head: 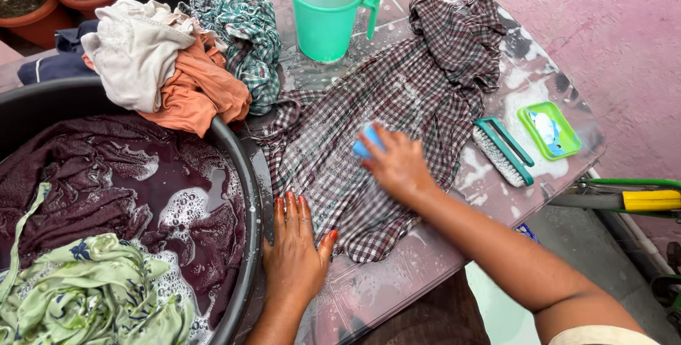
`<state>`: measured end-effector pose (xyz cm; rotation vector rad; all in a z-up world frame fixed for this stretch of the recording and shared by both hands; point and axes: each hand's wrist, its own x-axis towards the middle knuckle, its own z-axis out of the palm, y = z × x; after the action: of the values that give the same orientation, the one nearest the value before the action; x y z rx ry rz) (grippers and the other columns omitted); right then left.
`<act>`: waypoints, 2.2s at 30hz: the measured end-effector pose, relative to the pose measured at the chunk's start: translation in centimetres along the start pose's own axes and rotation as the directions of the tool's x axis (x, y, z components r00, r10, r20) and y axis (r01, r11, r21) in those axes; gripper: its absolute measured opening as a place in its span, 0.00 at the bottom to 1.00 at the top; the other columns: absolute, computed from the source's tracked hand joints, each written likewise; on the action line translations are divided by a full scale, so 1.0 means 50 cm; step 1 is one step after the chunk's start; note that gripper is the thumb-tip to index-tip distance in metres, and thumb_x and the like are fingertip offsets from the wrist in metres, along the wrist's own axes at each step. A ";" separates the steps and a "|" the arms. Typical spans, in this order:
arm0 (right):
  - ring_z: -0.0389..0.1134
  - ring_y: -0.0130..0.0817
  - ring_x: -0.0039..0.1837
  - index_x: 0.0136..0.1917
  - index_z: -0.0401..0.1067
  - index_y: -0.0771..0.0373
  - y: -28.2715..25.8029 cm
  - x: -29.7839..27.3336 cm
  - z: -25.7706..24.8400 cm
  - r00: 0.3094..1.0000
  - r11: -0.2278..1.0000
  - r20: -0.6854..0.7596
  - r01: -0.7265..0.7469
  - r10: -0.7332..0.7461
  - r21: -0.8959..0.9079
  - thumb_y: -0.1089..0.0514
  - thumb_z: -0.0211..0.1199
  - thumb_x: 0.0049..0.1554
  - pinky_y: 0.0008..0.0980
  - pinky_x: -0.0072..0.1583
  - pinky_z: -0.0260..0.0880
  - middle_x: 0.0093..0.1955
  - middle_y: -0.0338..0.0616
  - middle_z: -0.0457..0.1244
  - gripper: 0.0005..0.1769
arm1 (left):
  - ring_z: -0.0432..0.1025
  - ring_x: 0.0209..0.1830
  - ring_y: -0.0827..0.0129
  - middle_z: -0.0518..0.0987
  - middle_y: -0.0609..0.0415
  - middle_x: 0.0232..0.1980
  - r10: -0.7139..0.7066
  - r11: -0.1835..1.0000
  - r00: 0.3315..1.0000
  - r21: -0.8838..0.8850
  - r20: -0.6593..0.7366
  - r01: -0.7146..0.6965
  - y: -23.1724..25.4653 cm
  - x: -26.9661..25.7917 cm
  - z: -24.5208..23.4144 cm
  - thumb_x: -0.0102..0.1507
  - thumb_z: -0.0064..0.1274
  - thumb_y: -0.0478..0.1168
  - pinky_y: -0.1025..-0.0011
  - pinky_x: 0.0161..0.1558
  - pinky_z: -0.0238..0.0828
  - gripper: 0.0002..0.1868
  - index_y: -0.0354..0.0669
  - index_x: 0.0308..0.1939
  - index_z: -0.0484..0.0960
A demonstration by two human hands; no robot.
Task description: The person washes a checkered shirt by hand, scrubbing it with a brush and soap on a tabletop.
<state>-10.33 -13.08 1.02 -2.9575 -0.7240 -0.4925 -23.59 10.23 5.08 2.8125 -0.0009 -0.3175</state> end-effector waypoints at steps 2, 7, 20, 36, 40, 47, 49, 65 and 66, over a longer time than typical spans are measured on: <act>0.60 0.56 0.67 0.77 0.63 0.49 0.132 0.047 -0.001 0.970 0.969 0.031 -0.238 0.240 -0.059 0.41 0.57 0.63 0.57 0.60 0.60 0.78 0.56 0.54 0.31 | 0.35 0.82 0.55 0.43 0.47 0.84 0.013 1.000 0.999 -0.004 -0.037 -0.014 -0.002 0.003 0.017 0.65 0.36 0.64 0.36 0.68 0.40 0.45 0.41 0.79 0.49; 0.60 0.63 0.66 0.78 0.61 0.54 0.125 0.096 0.005 0.894 0.897 0.070 -0.438 0.442 -0.068 0.44 0.56 0.64 0.63 0.61 0.59 0.74 0.64 0.55 0.32 | 0.39 0.80 0.55 0.47 0.46 0.83 0.132 0.983 0.979 0.148 -0.153 -0.109 0.003 0.008 0.049 0.68 0.36 0.56 0.31 0.70 0.33 0.38 0.35 0.75 0.52; 0.64 0.61 0.60 0.76 0.65 0.49 0.226 0.097 0.009 0.919 0.910 -0.054 -0.393 0.390 -0.133 0.42 0.56 0.64 0.60 0.55 0.63 0.72 0.62 0.59 0.29 | 0.40 0.83 0.52 0.48 0.42 0.83 0.079 0.997 0.992 -0.017 -0.097 -0.081 -0.002 0.008 0.039 0.65 0.40 0.56 0.36 0.68 0.35 0.43 0.35 0.78 0.50; 0.61 0.59 0.63 0.78 0.62 0.41 0.181 0.150 -0.016 0.896 0.900 0.099 -0.422 0.432 -0.110 0.40 0.55 0.65 0.58 0.61 0.59 0.69 0.60 0.59 0.29 | 0.40 0.83 0.52 0.49 0.44 0.83 0.081 0.995 0.991 0.059 -0.109 -0.074 0.002 0.001 0.018 0.66 0.40 0.58 0.35 0.67 0.43 0.43 0.35 0.77 0.52; 0.61 0.59 0.64 0.73 0.65 0.46 0.202 0.144 -0.045 0.859 0.861 0.052 -0.509 0.509 -0.018 0.48 0.66 0.52 0.58 0.61 0.61 0.64 0.58 0.62 0.36 | 0.42 0.82 0.48 0.53 0.40 0.81 0.075 0.997 0.988 0.013 -0.136 -0.074 0.007 0.007 0.017 0.65 0.39 0.60 0.34 0.65 0.43 0.43 0.33 0.75 0.56; 0.64 0.51 0.68 0.73 0.65 0.49 -0.068 0.066 -0.009 0.996 1.000 -0.087 -0.001 0.003 0.015 0.51 0.62 0.55 0.55 0.62 0.63 0.69 0.48 0.61 0.31 | 0.58 0.79 0.48 0.71 0.39 0.71 0.031 0.943 0.939 -0.301 -0.342 -0.141 -0.012 0.035 0.032 0.72 0.44 0.54 0.51 0.75 0.58 0.28 0.32 0.64 0.74; 0.63 0.52 0.69 0.70 0.65 0.49 -0.060 0.079 0.007 0.976 0.997 -0.211 0.041 -0.055 -0.070 0.42 0.62 0.53 0.60 0.61 0.62 0.70 0.49 0.60 0.33 | 0.63 0.72 0.53 0.74 0.42 0.65 0.113 0.986 0.931 -0.076 -0.347 -0.148 0.008 0.047 0.034 0.66 0.52 0.52 0.35 0.74 0.42 0.23 0.37 0.56 0.79; 0.65 0.52 0.59 0.72 0.68 0.43 -0.147 0.097 0.033 0.946 0.938 -0.093 0.320 -0.310 0.134 0.47 0.63 0.57 0.51 0.52 0.64 0.69 0.66 0.59 0.29 | 0.72 0.45 0.51 0.79 0.47 0.40 0.388 0.806 0.813 -0.268 -0.434 -0.528 0.003 0.055 0.016 0.54 0.55 0.35 0.55 0.51 0.67 0.09 0.38 0.38 0.82; 0.65 0.52 0.59 0.72 0.68 0.43 -0.143 0.097 0.018 0.948 0.939 -0.088 0.317 -0.307 0.131 0.47 0.63 0.57 0.51 0.52 0.64 0.69 0.66 0.59 0.29 | 0.73 0.42 0.51 0.78 0.46 0.36 0.449 0.772 0.826 -0.318 -0.340 -0.550 0.001 0.048 0.015 0.53 0.56 0.36 0.55 0.49 0.68 0.07 0.38 0.34 0.80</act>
<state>-9.29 -4.50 1.59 -2.6891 -1.1767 -0.5284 -21.42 9.88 3.90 2.2969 -0.5657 0.1508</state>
